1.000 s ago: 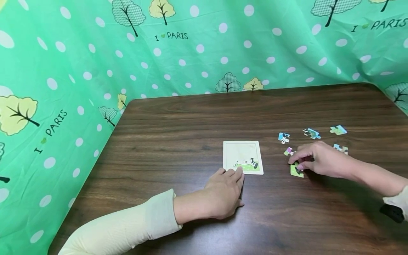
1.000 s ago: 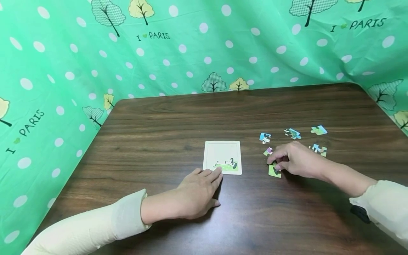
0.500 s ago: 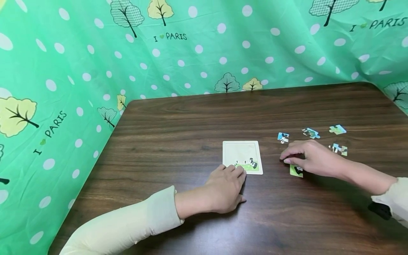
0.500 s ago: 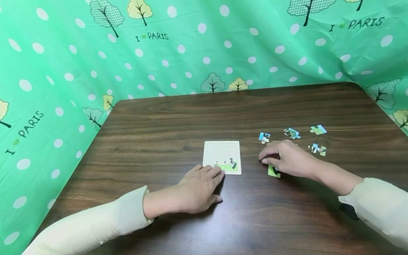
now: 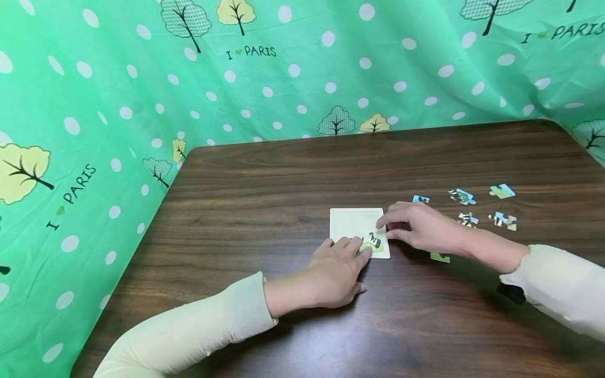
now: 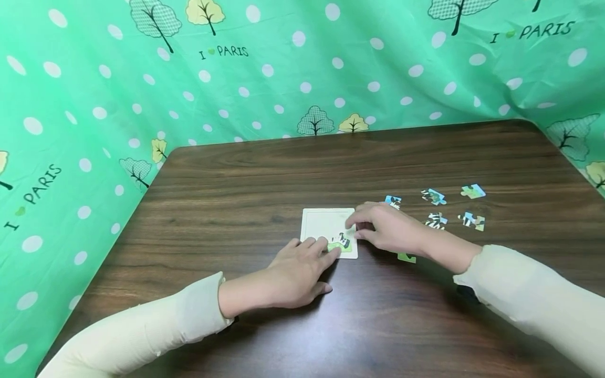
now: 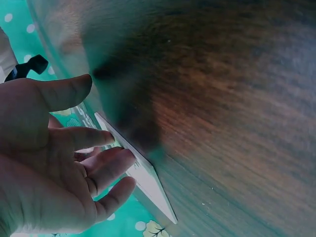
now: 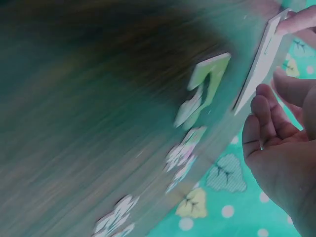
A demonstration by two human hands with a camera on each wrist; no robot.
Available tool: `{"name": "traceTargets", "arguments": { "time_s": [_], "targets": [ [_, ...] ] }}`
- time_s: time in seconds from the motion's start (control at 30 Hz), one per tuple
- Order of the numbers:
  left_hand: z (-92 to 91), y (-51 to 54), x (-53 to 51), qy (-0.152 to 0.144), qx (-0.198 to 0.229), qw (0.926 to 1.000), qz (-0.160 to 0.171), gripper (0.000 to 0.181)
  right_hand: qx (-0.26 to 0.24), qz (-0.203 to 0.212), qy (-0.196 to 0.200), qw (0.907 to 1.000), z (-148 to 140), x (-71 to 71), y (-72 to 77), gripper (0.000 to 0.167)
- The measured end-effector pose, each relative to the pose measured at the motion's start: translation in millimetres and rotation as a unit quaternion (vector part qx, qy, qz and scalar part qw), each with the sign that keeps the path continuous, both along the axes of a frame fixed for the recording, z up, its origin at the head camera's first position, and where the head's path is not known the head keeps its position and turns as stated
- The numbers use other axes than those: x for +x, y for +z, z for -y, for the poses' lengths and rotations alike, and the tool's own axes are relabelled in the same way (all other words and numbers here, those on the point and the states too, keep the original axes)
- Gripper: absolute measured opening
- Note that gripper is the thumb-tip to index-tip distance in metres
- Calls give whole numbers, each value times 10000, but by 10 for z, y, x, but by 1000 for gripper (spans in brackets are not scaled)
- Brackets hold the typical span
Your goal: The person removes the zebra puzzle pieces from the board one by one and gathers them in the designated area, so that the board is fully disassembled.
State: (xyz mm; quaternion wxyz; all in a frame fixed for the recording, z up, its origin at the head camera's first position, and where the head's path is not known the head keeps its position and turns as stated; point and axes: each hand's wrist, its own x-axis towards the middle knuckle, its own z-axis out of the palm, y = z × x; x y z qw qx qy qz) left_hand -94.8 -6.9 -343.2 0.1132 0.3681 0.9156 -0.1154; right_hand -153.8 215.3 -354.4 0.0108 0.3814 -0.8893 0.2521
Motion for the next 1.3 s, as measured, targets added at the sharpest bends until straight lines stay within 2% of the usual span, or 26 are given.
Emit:
{"name": "traceTargets", "arguments": {
  "time_s": [0.4,0.67,1.03,1.3],
  "targets": [
    [-38,-36,7,102,-101,9999,22,71,108,636,260,9976,352,-181,12,28],
    [-8,-39,31,154,174,9997,68,64,-9,982,338,9946,453,-218,-41,27],
    [25,-34,90,301,504,9982,127,65,-199,1872,356,9815,502,-267,-127,31],
    [41,-53,112,482,338,9982,128,67,-135,2223,276,9745,510,-236,-125,34]
  ]
}}
